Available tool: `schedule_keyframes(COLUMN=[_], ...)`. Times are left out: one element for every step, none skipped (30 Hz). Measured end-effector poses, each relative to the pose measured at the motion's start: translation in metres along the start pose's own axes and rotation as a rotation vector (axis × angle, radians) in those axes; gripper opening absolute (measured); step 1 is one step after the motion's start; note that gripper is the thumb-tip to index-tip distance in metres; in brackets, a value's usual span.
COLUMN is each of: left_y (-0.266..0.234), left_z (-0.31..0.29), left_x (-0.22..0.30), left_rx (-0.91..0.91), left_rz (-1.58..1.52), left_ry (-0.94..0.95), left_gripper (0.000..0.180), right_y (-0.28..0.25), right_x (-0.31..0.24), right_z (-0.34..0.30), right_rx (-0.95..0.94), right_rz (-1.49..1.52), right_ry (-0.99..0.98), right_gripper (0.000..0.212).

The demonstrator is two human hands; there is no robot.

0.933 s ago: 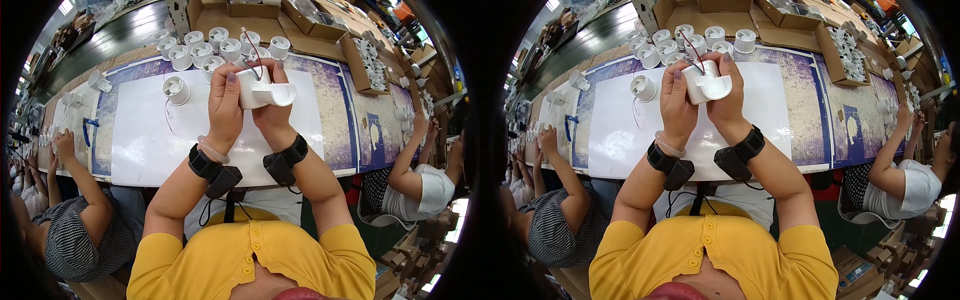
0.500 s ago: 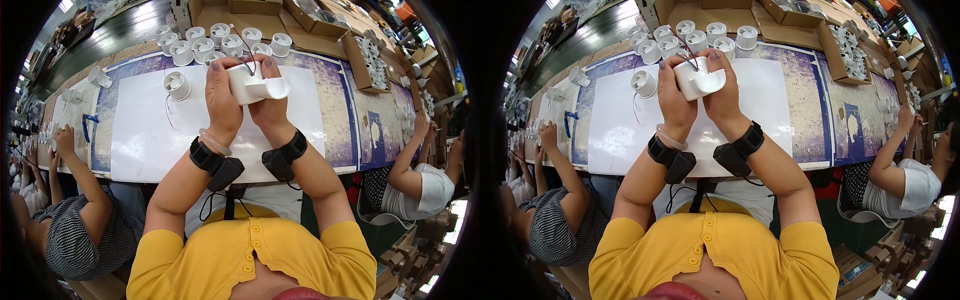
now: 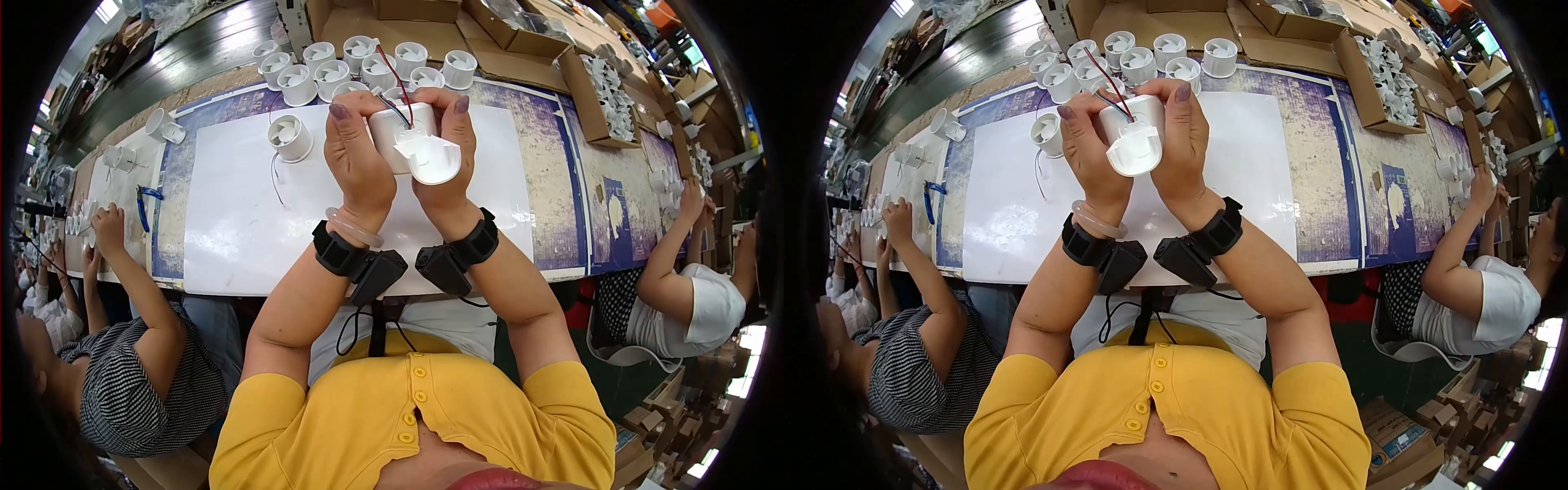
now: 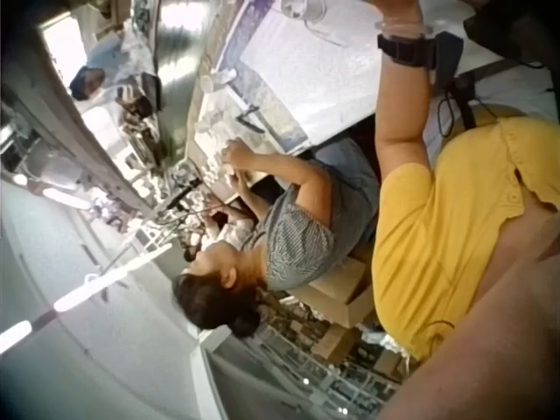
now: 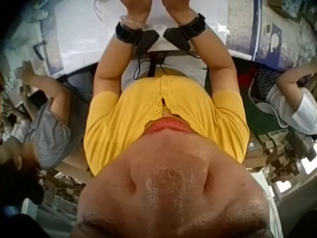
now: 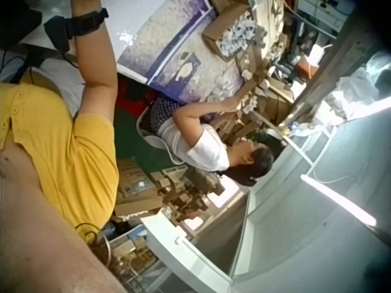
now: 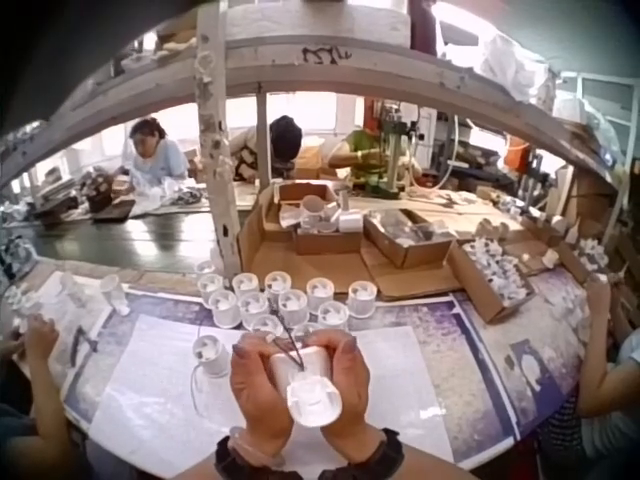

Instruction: Assembling small electronic components by inserting internal wires and parts into white plastic housings at a factory workbench.

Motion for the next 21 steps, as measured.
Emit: schedule_keyframes(left_y=[0.000, 0.000, -0.001, -0.002, -0.002, -0.003, -0.004, -0.004, -0.004, -0.005, -0.006, -0.007, -0.007, -0.006, -0.004, -0.002, 0.000, 0.001, 0.004, 0.006, 0.007], left_z=[0.000, 0.000, 0.000, 0.000, -0.001, -0.001, -0.001, 0.000, 0.000, 0.000, -0.001, -0.002, -0.002, -0.002, -0.002, -0.003, -0.003, -0.003, -0.005, -0.007, -0.008], left_x=[0.000, -0.001, -0.003, -0.003, -0.004, -0.003, -0.001, 0.002, 0.004, 0.003, -0.002, -0.007, -0.011, -0.013, -0.014, -0.015, -0.015, -0.014, -0.014, -0.013, -0.012], left_rx=[-0.006, -0.007, 0.006, 0.019, 0.033, 0.031, 0.007, -0.017, -0.041, -0.042, -0.078, -0.113, -0.150, -0.152, -0.247, -0.341, -0.435, -0.434, -0.441, -0.448, -0.455], left_rz=[0.018, 0.019, -0.009, -0.037, -0.065, -0.065, 0.007, 0.077, 0.146, 0.143, 0.120, 0.097, 0.073, 0.067, 0.060, 0.054, 0.049, 0.050, 0.015, -0.019, -0.053], left_ry=[0.063, 0.067, 0.033, -0.002, -0.037, -0.037, 0.014, 0.066, 0.117, 0.117, 0.079, 0.042, 0.006, 0.008, 0.052, 0.098, 0.144, 0.148, 0.067, -0.014, -0.095], left_gripper=[0.044, 0.044, 0.045, 0.046, 0.047, 0.047, 0.048, 0.049, 0.050, 0.050, 0.050, 0.050, 0.052, 0.052, 0.050, 0.051, 0.055, 0.055, 0.058, 0.062, 0.068], right_y=[0.001, 0.002, 0.002, 0.000, -0.001, -0.001, -0.001, -0.002, -0.002, -0.003, -0.004, -0.008, -0.011, -0.014, -0.018, -0.022, -0.024, -0.023, -0.022, -0.022, -0.020], right_x=[-0.001, -0.002, -0.001, -0.001, -0.001, -0.001, -0.001, -0.001, -0.002, -0.002, -0.002, 0.002, 0.005, 0.007, 0.007, 0.005, 0.002, -0.002, -0.003, -0.003, -0.003], right_z=[0.000, 0.000, 0.000, 0.000, 0.000, 0.000, 0.000, 0.000, 0.001, 0.001, 0.003, 0.006, 0.010, 0.014, 0.019, 0.024, 0.028, 0.030, 0.029, 0.027, 0.025], right_rx=[0.005, 0.010, 0.011, -0.009, -0.029, -0.048, -0.046, -0.049, -0.051, -0.053, -0.052, -0.032, -0.012, 0.007, 0.007, 0.023, 0.040, 0.055, 0.053, 0.059, 0.064], right_rz=[0.027, 0.054, 0.056, -0.011, -0.080, -0.149, -0.149, -0.152, -0.155, -0.158, -0.161, -0.131, -0.101, -0.071, -0.073, -0.206, -0.337, -0.465, -0.462, -0.281, -0.100], right_ry=[0.020, 0.040, 0.039, -0.002, -0.042, -0.082, -0.083, -0.053, -0.023, 0.007, 0.003, 0.024, 0.044, 0.063, 0.057, -0.105, -0.267, -0.426, -0.428, -0.314, -0.198], right_gripper=[0.049, 0.050, 0.050, 0.051, 0.051, 0.052, 0.052, 0.053, 0.054, 0.055, 0.055, 0.056, 0.056, 0.057, 0.057, 0.055, 0.054, 0.052, 0.052, 0.052, 0.052])
Point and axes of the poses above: each hand's wrist, its own z-axis towards the middle knuckle, its own y-axis out of the palm, x = y × z, the point moved 2 cm from there along z, towards the middle knuckle, and after that the axes turned 7 degrees about x, right-handed, at the moved point
